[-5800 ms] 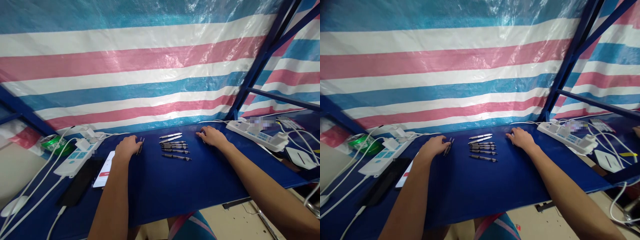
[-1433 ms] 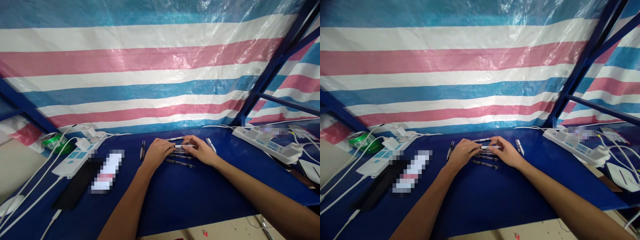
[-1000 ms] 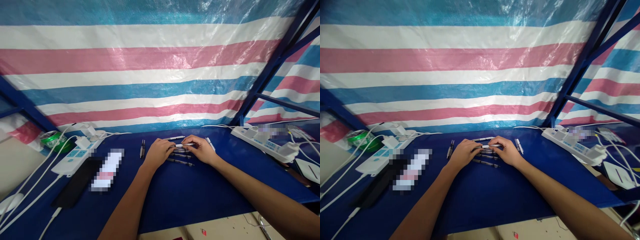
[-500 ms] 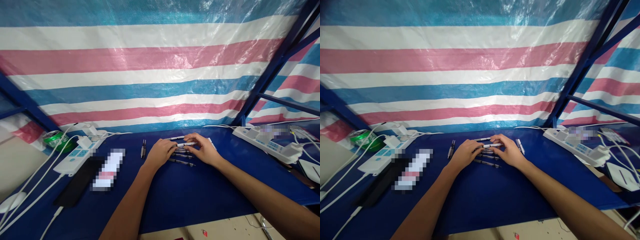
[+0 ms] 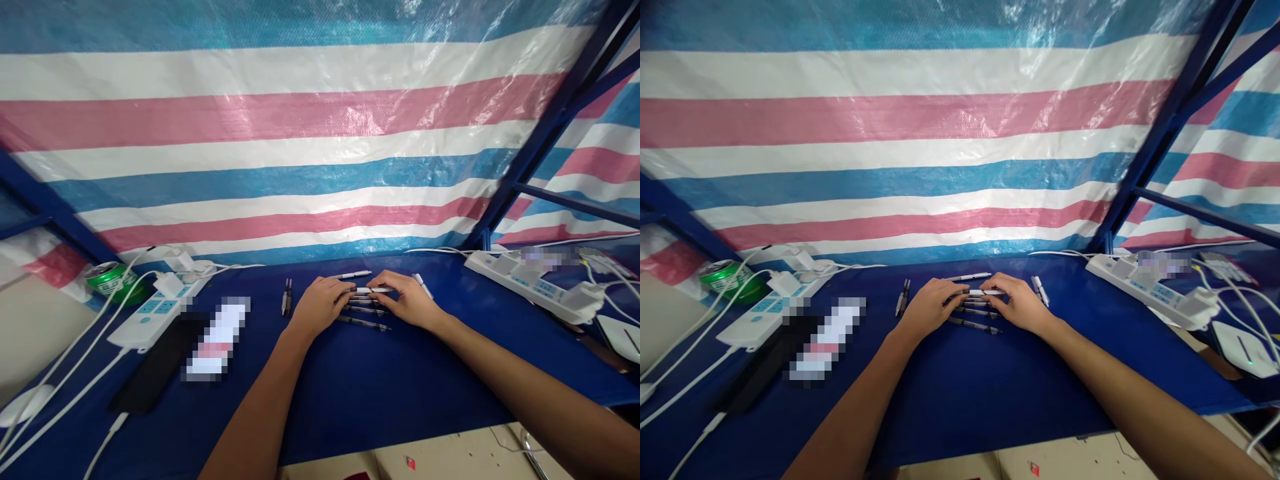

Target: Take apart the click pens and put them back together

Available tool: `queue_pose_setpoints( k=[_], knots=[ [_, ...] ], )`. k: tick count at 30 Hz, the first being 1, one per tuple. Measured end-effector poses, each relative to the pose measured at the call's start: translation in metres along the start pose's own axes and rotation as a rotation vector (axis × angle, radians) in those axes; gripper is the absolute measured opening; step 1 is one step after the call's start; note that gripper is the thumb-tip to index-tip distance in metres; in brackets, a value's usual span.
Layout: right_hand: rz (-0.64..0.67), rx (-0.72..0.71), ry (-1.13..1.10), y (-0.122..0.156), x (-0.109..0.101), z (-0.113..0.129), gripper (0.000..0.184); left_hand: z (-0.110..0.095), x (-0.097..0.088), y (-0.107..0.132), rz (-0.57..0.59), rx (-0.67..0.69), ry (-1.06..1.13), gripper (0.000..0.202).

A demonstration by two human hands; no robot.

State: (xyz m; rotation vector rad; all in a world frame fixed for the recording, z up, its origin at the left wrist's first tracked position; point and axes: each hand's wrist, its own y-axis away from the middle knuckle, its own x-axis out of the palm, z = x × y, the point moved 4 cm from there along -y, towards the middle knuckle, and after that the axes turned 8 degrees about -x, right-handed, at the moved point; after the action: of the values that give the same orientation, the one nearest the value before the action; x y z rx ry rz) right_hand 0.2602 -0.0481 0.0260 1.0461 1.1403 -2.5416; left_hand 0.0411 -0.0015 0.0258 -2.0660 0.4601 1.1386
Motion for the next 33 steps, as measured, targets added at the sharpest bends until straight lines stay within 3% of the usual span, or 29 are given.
queue_pose_setpoints(
  k=[5, 12, 17, 21, 27, 33],
  knots=[
    [-0.052, 0.01, 0.08, 0.0, -0.009, 0.001, 0.015, 0.003, -0.004, 0.0, -0.033, -0.03, -0.004, 0.022],
    [-0.149, 0.09, 0.109, 0.004, -0.017, -0.01, 0.017, 0.009, -0.014, -0.003, -0.2, -0.132, 0.139, 0.018],
    [-0.214, 0.222, 0.093, 0.007, -0.021, -0.018, 0.032, 0.025, -0.022, 0.0, -0.271, -0.343, 0.08, 0.041],
    [-0.218, 0.284, 0.126, 0.01, -0.025, -0.028, 0.04, 0.043, -0.028, 0.006, -0.214, -0.499, -0.164, 0.057],
    [-0.173, 0.459, 0.264, 0.018, -0.047, -0.063, 0.06, 0.061, -0.031, 0.016, -0.037, -0.673, -0.388, 0.053],
    [0.031, 0.759, 0.564, 0.033, -0.071, -0.095, 0.042, 0.063, -0.033, 0.016, -0.014, -0.67, -0.468, 0.04]
  ],
)
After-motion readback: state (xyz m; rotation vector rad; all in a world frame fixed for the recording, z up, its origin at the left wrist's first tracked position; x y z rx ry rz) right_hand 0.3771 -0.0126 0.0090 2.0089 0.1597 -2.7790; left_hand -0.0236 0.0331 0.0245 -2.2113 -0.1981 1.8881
